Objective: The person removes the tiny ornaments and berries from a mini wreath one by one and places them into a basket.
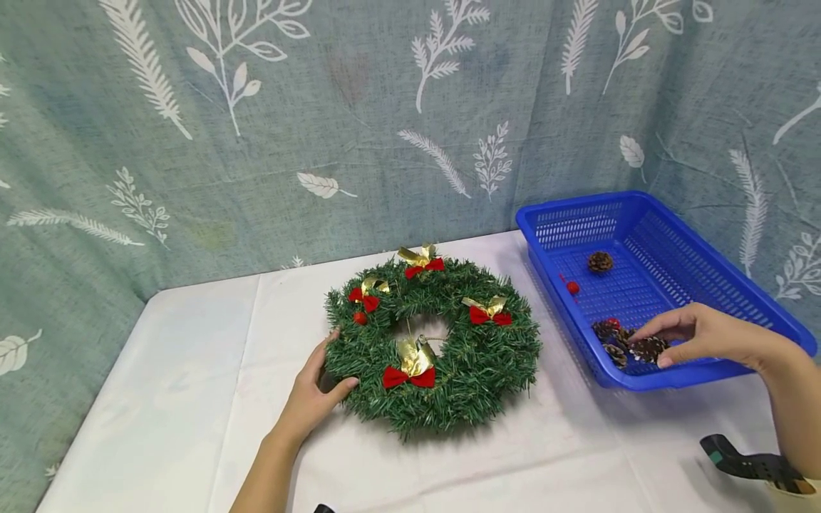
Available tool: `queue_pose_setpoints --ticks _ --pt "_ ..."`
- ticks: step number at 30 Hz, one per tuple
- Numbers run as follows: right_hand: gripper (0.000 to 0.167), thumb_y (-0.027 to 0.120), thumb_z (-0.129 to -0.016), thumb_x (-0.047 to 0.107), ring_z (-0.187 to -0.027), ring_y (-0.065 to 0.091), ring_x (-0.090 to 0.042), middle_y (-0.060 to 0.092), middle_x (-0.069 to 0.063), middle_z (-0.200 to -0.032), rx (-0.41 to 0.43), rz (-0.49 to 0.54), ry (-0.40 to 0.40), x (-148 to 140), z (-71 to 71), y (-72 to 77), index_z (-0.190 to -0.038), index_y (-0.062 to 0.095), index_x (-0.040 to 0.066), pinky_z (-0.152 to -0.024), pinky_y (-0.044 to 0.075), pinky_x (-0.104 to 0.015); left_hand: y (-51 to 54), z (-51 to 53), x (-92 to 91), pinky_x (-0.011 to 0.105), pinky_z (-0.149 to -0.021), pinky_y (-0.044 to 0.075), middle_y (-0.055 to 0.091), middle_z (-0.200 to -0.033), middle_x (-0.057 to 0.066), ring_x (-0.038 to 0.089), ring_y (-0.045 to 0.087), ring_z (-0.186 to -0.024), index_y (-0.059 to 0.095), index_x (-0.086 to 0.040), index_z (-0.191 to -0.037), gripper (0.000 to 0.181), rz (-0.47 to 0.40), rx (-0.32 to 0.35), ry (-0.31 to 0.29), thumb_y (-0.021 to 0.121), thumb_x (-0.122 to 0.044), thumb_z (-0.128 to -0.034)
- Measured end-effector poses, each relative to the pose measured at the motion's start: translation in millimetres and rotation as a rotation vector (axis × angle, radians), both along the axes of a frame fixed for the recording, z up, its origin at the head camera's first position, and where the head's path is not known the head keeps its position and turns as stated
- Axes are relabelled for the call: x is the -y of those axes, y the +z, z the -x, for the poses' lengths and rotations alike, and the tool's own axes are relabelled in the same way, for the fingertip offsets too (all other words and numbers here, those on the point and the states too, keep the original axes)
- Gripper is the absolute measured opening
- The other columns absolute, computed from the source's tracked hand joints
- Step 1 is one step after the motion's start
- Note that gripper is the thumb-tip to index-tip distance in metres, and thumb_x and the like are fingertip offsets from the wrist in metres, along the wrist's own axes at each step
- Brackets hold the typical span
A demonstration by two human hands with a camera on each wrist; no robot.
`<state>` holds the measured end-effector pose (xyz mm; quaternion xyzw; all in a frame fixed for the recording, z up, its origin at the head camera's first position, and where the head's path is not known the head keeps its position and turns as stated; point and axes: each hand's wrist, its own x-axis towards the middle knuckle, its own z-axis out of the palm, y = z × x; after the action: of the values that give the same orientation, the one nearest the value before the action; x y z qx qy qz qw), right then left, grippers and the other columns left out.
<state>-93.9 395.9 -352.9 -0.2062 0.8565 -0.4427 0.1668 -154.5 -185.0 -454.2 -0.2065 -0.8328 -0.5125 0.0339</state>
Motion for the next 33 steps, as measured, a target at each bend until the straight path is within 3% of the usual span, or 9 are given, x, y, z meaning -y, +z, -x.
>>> queue_pose_setpoints --ticks 3,8,12,16,21,25,29,33 --pt "0.032 0.064 -0.084 -0.006 -0.105 0.054 0.007 0.067 0.014 -0.111 0.029 0.022 0.048 -1.7 1.3 -2.2 -0.114 0.068 0.004 -0.079 0.049 -0.016 0.7 -0.4 0.1 0.005 -0.105 0.022 0.026 -0.155 0.001 0.010 0.024 -0.140 0.027 -0.023 -0.150 0.085 -0.010 -0.001 -0.003 0.073 -0.005 -0.0808" --pt "0.031 0.058 -0.088 -0.005 -0.105 0.058 0.001 0.066 0.011 -0.114 0.159 0.079 0.085 -1.9 2.9 -2.5 -0.118 0.064 0.001 -0.080 0.051 -0.020 1.7 -0.5 0.4 0.006 -0.105 0.022 0.026 -0.155 0.000 0.005 0.023 -0.139 0.027 -0.026 -0.150 0.084 0.005 -0.017 -0.006 0.073 -0.007 -0.0817" --pt "0.031 0.057 -0.089 -0.004 -0.105 0.059 -0.001 0.066 0.010 -0.116 0.210 0.113 0.094 -1.4 3.4 -2.8 -0.120 0.061 -0.003 -0.080 0.052 -0.021 2.5 -0.9 0.6 0.006 -0.106 0.022 0.026 -0.155 0.000 0.011 0.024 -0.141 0.027 -0.027 -0.150 0.082 0.000 -0.023 -0.014 0.072 -0.010 -0.0829" --pt "0.031 0.056 -0.089 -0.007 -0.109 0.059 -0.002 0.066 0.006 -0.118 0.172 0.151 0.126 -0.8 4.0 -4.3 -0.120 0.060 -0.006 -0.084 0.051 -0.019 2.0 -1.1 0.6 0.006 -0.106 0.021 0.026 -0.155 0.000 0.019 0.023 -0.142 0.027 -0.026 -0.150 0.083 0.002 -0.025 -0.013 0.073 -0.010 -0.0827" --pt "0.033 0.054 -0.089 -0.011 -0.111 0.058 -0.002 0.066 0.002 -0.119 0.113 0.193 0.118 -0.9 1.7 -4.6 -0.121 0.058 -0.007 -0.086 0.051 -0.020 2.9 -2.3 -1.1 0.006 -0.105 0.022 0.025 -0.155 0.002 0.012 0.024 -0.140 0.026 -0.023 -0.150 0.084 -0.002 -0.001 -0.015 0.072 -0.005 -0.0820" --pt "0.032 0.054 -0.088 -0.013 -0.108 0.061 -0.004 0.067 0.003 -0.116 0.037 0.202 0.063 -0.2 0.2 -3.0 -0.119 0.059 -0.006 -0.083 0.053 -0.022 15.0 -7.7 -5.8 0.005 -0.104 0.022 0.025 -0.155 0.009 0.013 0.023 -0.140 0.027 -0.011 -0.150 0.082 -0.011 0.007 -0.017 0.071 -0.001 -0.0816" --pt "0.034 0.051 -0.086 -0.018 -0.106 0.063 -0.010 0.068 0.000 -0.115 -0.032 0.283 0.059 1.1 -0.6 -1.4 -0.118 0.060 -0.008 -0.083 0.054 -0.023 30.2 -14.1 -10.1 0.005 -0.103 0.022 0.026 -0.154 0.013 0.027 0.024 -0.140 0.027 -0.004 -0.149 0.080 0.000 0.009 -0.017 0.070 -0.002 -0.0821" --pt "0.039 0.049 -0.083 -0.023 -0.104 0.065 -0.013 0.069 -0.003 -0.113 -0.091 0.368 0.062 4.8 -1.3 0.3 -0.116 0.062 -0.006 -0.082 0.054 -0.024 34.8 -15.9 -10.9 0.005 -0.103 0.022 0.026 -0.154 0.013 0.034 0.023 -0.139 0.026 -0.003 -0.149 0.079 0.011 0.011 -0.026 0.070 -0.003 -0.0833"
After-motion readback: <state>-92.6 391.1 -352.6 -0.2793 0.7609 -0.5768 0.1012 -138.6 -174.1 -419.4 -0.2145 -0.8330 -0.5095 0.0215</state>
